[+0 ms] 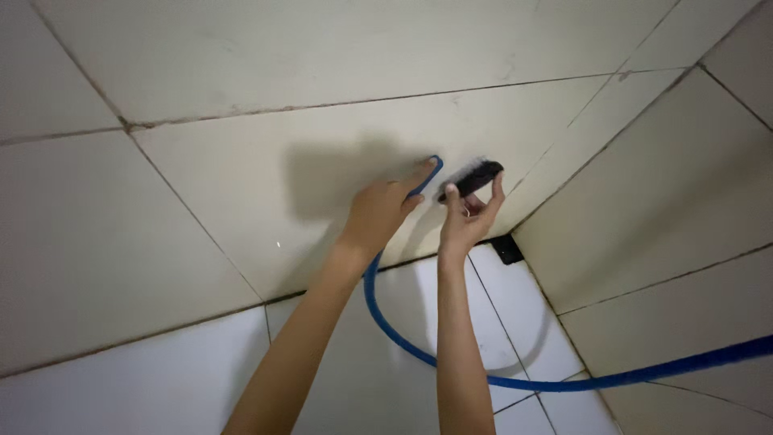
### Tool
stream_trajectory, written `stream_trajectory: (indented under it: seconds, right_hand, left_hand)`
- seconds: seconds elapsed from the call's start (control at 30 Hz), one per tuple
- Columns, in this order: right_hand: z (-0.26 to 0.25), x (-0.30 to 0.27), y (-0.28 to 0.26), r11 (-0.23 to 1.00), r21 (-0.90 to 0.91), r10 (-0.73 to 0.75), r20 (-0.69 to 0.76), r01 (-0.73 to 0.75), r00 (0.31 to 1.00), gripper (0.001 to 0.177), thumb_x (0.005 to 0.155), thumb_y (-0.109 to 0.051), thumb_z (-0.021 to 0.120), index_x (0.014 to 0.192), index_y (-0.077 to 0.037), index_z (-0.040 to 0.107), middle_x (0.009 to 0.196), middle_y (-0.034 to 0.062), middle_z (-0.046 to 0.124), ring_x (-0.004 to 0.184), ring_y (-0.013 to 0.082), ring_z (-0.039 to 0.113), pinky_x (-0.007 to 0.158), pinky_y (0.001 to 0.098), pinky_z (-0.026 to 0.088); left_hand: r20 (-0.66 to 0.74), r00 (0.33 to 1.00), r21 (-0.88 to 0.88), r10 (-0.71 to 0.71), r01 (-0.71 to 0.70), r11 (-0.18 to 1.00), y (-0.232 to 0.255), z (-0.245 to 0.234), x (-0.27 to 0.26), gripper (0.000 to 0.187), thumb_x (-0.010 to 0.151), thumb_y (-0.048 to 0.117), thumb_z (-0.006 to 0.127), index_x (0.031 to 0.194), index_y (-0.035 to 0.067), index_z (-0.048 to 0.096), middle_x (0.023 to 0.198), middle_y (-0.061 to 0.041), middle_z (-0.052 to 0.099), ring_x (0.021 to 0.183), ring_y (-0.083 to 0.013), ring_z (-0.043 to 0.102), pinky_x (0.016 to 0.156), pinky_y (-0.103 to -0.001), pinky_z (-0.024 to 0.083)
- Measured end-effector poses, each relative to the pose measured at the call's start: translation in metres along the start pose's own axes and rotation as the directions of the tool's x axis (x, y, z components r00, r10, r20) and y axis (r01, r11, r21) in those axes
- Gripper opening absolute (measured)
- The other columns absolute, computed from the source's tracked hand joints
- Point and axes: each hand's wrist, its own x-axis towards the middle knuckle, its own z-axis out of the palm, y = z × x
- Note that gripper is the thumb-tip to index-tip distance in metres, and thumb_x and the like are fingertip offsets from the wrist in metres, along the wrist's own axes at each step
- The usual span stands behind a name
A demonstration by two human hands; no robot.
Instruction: The person scrubs the grout lines and tiled surfaces of a bathroom corner using a black scrubbing tool. They then use a blue hose to rinse the area and the tool, and finally move a package of wipes on the floor.
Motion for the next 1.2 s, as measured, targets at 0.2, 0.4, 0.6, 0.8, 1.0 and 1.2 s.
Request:
stream_trajectory:
  seconds: [0.2, 0.4, 0.6, 0.8, 1.0, 1.2]
  right_hand:
    - [-0.014, 0.005, 0.03, 0.993, -0.002, 0.118, -0.005, -0.118, 0.993, 0.083, 0.086, -0.008, 0.082, 0.157, -0.011, 0.039, 0.074, 0.0018, 0.056, 0.066, 0.0075, 0.051, 0.062, 0.0226, 0.045]
    - [0.004, -0.01, -0.009, 0.947, -0.08, -0.297, 0.159, 0.312, 0.942, 0.078, 0.093, -0.003, 0.08, 0.16, -0.012, 0.04, 0.127, 0.0056, 0.061, 0.093, 0.0073, 0.063, 0.073, 0.0233, 0.053]
    - [-0.005, 0.032, -0.019, 0.986, -0.077, -0.142, 0.05, 0.146, 0.989, 0.085, 0.088, -0.001, 0.084, 0.159, -0.013, 0.041, 0.097, 0.0029, 0.062, 0.077, 0.0065, 0.053, 0.064, 0.0215, 0.044]
    - [-0.017, 0.043, 0.035, 0.995, 0.014, 0.104, -0.059, -0.103, 0.993, 0.083, 0.086, -0.003, 0.083, 0.156, -0.012, 0.04, 0.083, -0.0014, 0.062, 0.064, 0.0049, 0.052, 0.059, 0.02, 0.045]
    - [-0.007, -0.006, 0.041, 0.999, -0.034, 0.042, 0.023, -0.041, 0.999, 0.083, 0.089, -0.003, 0.083, 0.16, -0.009, 0.04, 0.081, 0.0054, 0.057, 0.065, 0.0083, 0.048, 0.061, 0.0218, 0.041]
    - [0.011, -0.014, -0.008, 0.988, -0.057, -0.136, 0.098, 0.142, 0.986, 0.085, 0.087, 0.001, 0.081, 0.16, -0.013, 0.039, 0.103, 0.0051, 0.062, 0.083, 0.0066, 0.055, 0.066, 0.021, 0.047]
  left_hand:
    - [-0.066, 0.998, 0.289, 0.015, 0.004, 0.957, 0.004, 0.026, 0.006, 0.062, 0.097, 0.027, 0.068, 0.154, 0.03, 0.044, 0.07, -0.008, 0.066, 0.057, -0.0245, 0.065, 0.05, -0.037, 0.05]
    - [-0.058, 0.998, 0.322, 0.013, 0.006, 0.947, -0.001, 0.041, 0.01, 0.076, 0.09, 0.018, 0.07, 0.156, 0.036, 0.038, 0.07, -0.009, 0.064, 0.059, -0.0236, 0.065, 0.052, -0.034, 0.052]
    - [-0.087, 0.995, 0.537, 0.044, 0.009, 0.844, -0.014, 0.054, 0.009, 0.084, 0.088, 0.008, 0.067, 0.16, 0.034, 0.033, 0.075, -0.014, 0.064, 0.063, -0.0274, 0.065, 0.059, -0.038, 0.056]
    - [-0.106, 0.994, 0.584, 0.032, 0.036, 0.811, -0.019, 0.056, 0.013, 0.085, 0.089, 0.003, 0.065, 0.159, 0.037, 0.033, 0.075, -0.012, 0.063, 0.067, -0.0272, 0.066, 0.059, -0.037, 0.056]
    - [-0.202, 0.974, 0.531, 0.108, 0.016, 0.847, -0.021, 0.058, 0.013, 0.082, 0.091, 0.013, 0.069, 0.161, 0.035, 0.033, 0.08, -0.012, 0.064, 0.075, -0.0303, 0.068, 0.066, -0.04, 0.057]
    - [-0.209, 0.971, 0.444, 0.12, -0.015, 0.896, -0.024, 0.064, 0.01, 0.075, 0.093, 0.033, 0.071, 0.158, 0.033, 0.034, 0.077, -0.016, 0.064, 0.067, -0.0316, 0.066, 0.059, -0.04, 0.055]
